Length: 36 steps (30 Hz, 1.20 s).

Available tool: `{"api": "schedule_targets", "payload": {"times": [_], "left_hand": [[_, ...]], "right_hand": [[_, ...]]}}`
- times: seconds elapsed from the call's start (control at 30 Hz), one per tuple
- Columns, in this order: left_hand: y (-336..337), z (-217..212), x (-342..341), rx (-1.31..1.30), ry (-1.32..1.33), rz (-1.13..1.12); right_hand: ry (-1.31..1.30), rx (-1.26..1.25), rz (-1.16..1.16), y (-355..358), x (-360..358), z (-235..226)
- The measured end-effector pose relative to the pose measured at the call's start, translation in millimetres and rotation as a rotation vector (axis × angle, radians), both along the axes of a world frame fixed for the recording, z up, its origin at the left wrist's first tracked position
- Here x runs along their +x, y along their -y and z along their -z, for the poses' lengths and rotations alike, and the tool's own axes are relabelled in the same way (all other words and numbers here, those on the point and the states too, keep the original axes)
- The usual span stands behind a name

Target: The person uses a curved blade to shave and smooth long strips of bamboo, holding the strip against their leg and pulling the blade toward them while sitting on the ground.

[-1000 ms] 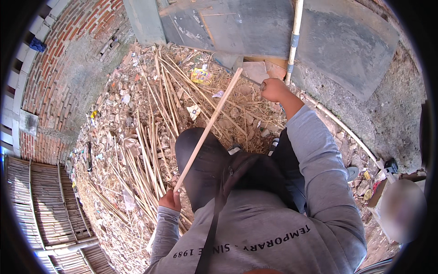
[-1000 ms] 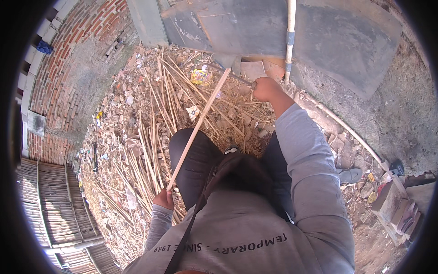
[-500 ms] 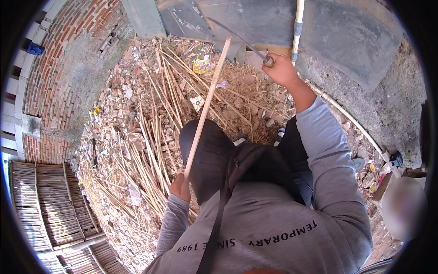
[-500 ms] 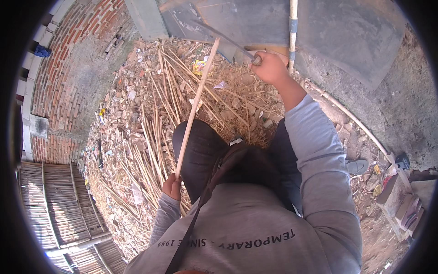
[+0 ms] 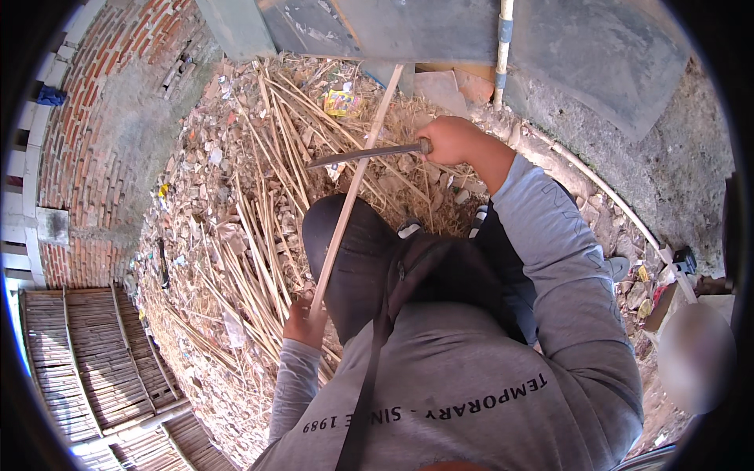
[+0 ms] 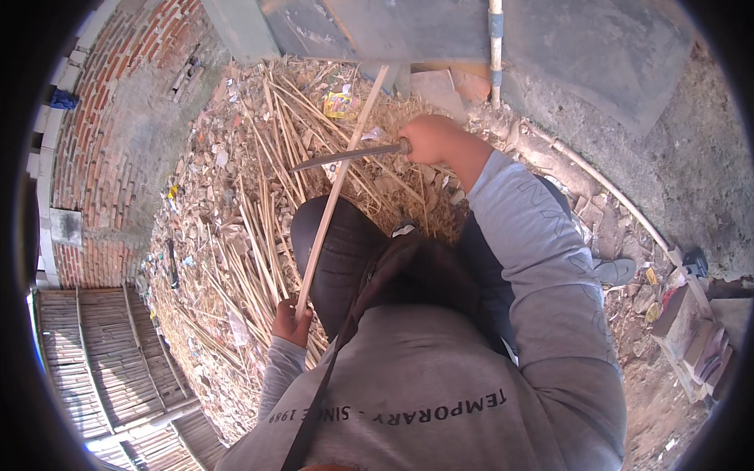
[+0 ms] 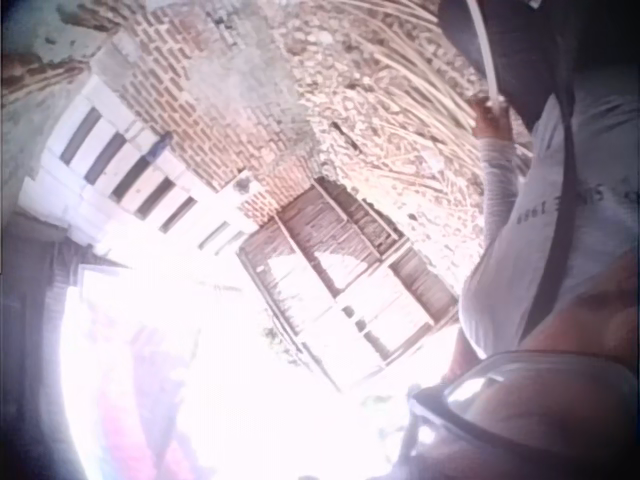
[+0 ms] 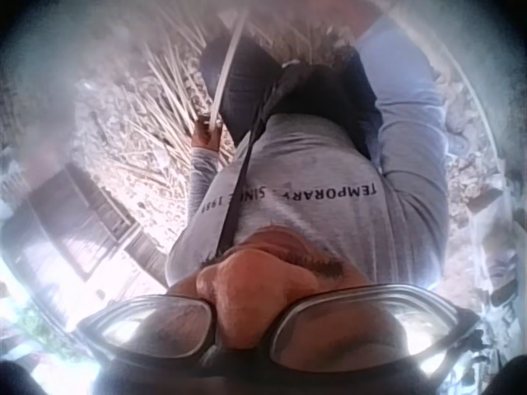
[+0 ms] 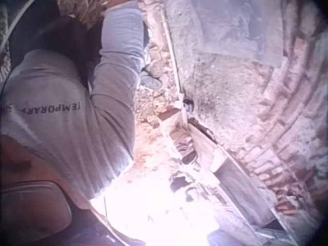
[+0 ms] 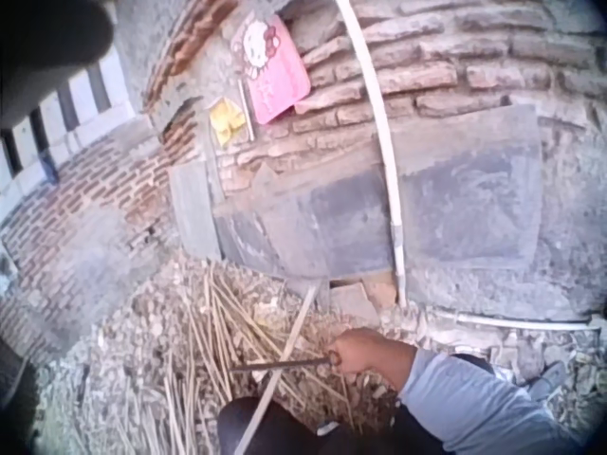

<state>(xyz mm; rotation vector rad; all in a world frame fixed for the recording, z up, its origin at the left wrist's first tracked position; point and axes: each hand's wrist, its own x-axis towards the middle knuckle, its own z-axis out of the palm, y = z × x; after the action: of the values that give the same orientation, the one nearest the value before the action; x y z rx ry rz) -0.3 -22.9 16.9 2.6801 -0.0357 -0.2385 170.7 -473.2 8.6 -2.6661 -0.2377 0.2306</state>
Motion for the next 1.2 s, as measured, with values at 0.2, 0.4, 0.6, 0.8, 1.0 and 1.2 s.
{"api": "schedule_targets", "payload": {"times": [0.2, 0.4, 0.6, 0.8, 1.0, 1.2], "left_hand": [[-11.1, 4.1, -20.3, 0.194, -0.121, -0.045], [20.7, 28.7, -10.2, 0.074, 0.137, 0.06], [35.8, 5.0, 6.2, 0.243, -0.03, -0.009], [34.5, 22.1, 2.4, 0.227, 0.067, -0.072], [33.5, 21.1, 17.7, 0.27, 0.096, -0.045], [12.2, 38.5, 17.2, 0.2, 0.203, 0.02]], "right_hand": [[0.062, -0.104, -0.071, -16.8, -1.9, -17.5], [0.026, -0.045, -0.187, -33.1, -9.1, -27.4], [0.038, 0.005, 0.016, 5.2, 1.5, -3.5], [-0.004, -0.029, -0.15, -35.9, -8.8, -27.3], [-0.072, 0.078, 0.012, -3.8, 11.4, 13.4], [0.039, -0.078, -0.115, -48.5, -6.5, -9.9]]}}
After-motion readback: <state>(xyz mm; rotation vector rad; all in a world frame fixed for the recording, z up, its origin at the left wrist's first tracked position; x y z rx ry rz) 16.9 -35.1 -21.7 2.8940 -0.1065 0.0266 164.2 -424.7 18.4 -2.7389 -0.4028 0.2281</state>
